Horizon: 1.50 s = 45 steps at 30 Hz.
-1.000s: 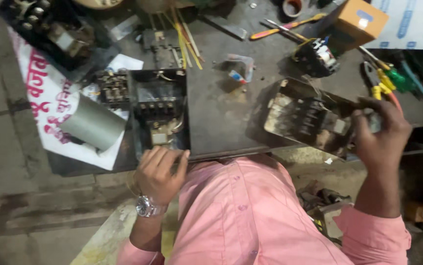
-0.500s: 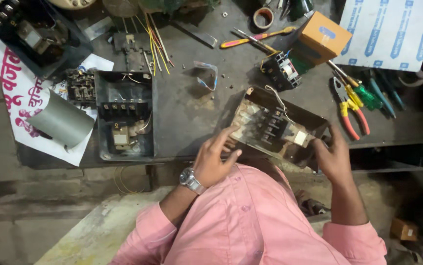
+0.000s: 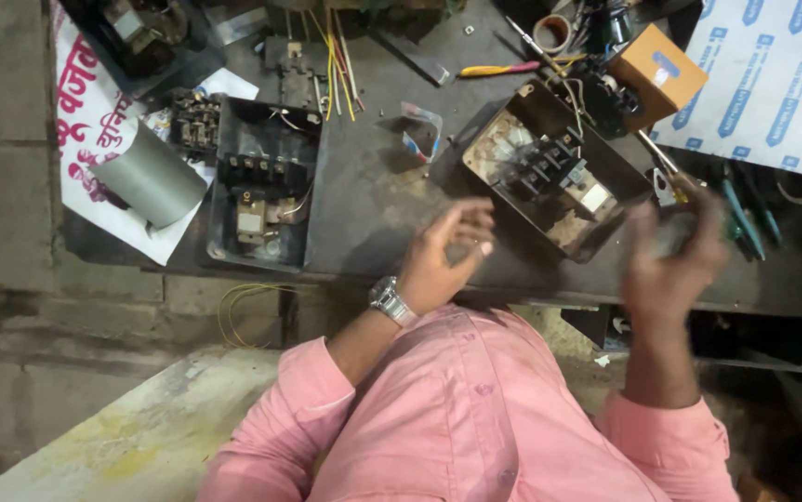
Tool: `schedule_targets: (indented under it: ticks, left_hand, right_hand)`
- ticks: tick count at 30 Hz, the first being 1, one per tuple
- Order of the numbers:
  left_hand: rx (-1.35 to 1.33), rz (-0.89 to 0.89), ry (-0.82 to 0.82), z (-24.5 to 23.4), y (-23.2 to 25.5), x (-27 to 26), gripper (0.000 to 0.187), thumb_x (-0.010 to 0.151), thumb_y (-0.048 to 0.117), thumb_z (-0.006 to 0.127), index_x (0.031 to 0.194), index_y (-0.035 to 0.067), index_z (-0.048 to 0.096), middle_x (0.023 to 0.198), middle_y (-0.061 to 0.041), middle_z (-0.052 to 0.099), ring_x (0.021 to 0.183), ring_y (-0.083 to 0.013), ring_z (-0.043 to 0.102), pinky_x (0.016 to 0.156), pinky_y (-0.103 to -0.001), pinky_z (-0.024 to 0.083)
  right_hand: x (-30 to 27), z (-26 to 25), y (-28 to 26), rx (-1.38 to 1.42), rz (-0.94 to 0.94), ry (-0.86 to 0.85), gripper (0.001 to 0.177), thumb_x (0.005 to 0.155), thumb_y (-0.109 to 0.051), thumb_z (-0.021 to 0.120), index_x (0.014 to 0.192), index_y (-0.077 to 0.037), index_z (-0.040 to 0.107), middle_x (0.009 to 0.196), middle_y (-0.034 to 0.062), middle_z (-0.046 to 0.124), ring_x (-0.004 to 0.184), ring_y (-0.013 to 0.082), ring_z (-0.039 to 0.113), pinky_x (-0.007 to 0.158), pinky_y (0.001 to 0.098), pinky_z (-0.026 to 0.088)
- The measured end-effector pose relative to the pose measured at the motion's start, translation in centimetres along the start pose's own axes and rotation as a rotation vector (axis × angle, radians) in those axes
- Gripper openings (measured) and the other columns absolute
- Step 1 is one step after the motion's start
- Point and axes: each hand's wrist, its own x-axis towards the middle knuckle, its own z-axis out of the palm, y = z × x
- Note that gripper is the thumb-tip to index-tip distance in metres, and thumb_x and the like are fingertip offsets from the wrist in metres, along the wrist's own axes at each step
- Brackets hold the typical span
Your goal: The person works at a cluttered workbench, handling small electrical components and tools. They wipe their hands with a cloth, then use a screwdriver to adjust parts inside an open electrical box. The person repeatedly picks up and places small metal pieces and wires, occasionally using pliers and other hand tools.
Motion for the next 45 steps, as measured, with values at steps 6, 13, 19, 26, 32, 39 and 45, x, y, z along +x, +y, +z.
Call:
schedule_targets:
  ticks: [6, 13, 19, 26, 32, 39, 45]
  left_hand:
    - [-0.769, -0.180, -0.116, -0.3, -4.7, -1.9, 0.048, 0.099, -0.004, 0.061, 0.145, 0.004, 0.051, 0.128, -0.006, 0.067, 0.115, -0.0124, 0.068, 0.099, -0.027, 0.057]
    - [-0.596, -0.161, 0.120, -5.0, -6.6, -4.1, 0.044, 0.099, -0.005, 0.054, 0.142, 0.001, 0.054, 0.114, -0.014, 0.073, 0.098, -0.0182, 0.074, 0.078, -0.031, 0.066]
    - [-0.536, -0.078, 0.113, -5.8, -5.2, -4.8, 0.042, 0.103, -0.005, 0.056, 0.144, 0.000, 0.059, 0.115, -0.015, 0.072, 0.098, -0.0172, 0.072, 0.082, -0.035, 0.064]
    - [-0.718, -0.196, 0.065, -6.9, -5.6, -4.6, 0.043, 0.104, 0.005, 0.057, 0.147, 0.005, 0.054, 0.122, -0.009, 0.069, 0.107, -0.0163, 0.070, 0.085, -0.040, 0.065]
    - [-0.716, -0.178, -0.052, -7.4, -6.3, -3.6, 0.042, 0.102, 0.002, 0.056, 0.144, 0.000, 0.053, 0.130, -0.009, 0.066, 0.113, -0.0185, 0.069, 0.089, -0.040, 0.064]
    - [-0.753, -0.144, -0.196, -8.6, -5.8, -3.4, 0.045, 0.102, -0.002, 0.057, 0.147, 0.000, 0.052, 0.131, -0.011, 0.065, 0.115, -0.0212, 0.068, 0.096, -0.038, 0.062]
    - [-0.746, -0.274, -0.033, -7.1, -6.4, -3.5, 0.035, 0.103, 0.013, 0.053, 0.137, 0.003, 0.055, 0.115, -0.006, 0.068, 0.097, -0.0161, 0.071, 0.076, -0.036, 0.065]
  right_hand:
    - [-2.4, 9.0, -7.6, -0.104, -0.300, -0.482, 0.090, 0.067, -0.013, 0.087, 0.146, 0.000, 0.045, 0.121, 0.0232, 0.062, 0.112, 0.0397, 0.060, 0.097, 0.0465, 0.048]
    - [-3.0, 10.9, -8.4, 0.180, -0.202, -0.602, 0.093, 0.076, -0.014, 0.085, 0.155, -0.001, 0.037, 0.137, 0.0189, 0.059, 0.117, 0.0297, 0.062, 0.097, 0.0380, 0.050]
    - [-3.2, 12.5, -7.9, 0.059, -0.228, -0.559, 0.036, 0.081, -0.010, 0.085, 0.115, -0.003, 0.074, 0.115, 0.0114, 0.070, 0.095, 0.0211, 0.069, 0.081, 0.0317, 0.055]
    - [-3.9, 14.4, -7.8, 0.077, -0.157, -0.452, 0.023, 0.085, -0.010, 0.081, 0.107, -0.003, 0.076, 0.096, 0.0088, 0.074, 0.084, 0.0171, 0.071, 0.072, 0.0283, 0.054]
    - [-3.4, 14.7, -6.3, 0.086, 0.064, -0.490, 0.019, 0.086, -0.008, 0.080, 0.104, -0.004, 0.076, 0.088, 0.0052, 0.078, 0.071, 0.0091, 0.067, 0.065, 0.0245, 0.053]
    - [-3.2, 14.1, -6.3, 0.307, 0.123, -0.492, 0.014, 0.087, -0.002, 0.080, 0.099, 0.000, 0.073, 0.089, 0.0085, 0.074, 0.077, 0.0096, 0.067, 0.068, 0.0259, 0.052]
    - [-3.4, 14.0, -6.9, 0.076, -0.143, -0.511, 0.021, 0.080, -0.004, 0.082, 0.098, 0.000, 0.071, 0.085, 0.0101, 0.071, 0.076, 0.0143, 0.069, 0.069, 0.0300, 0.054]
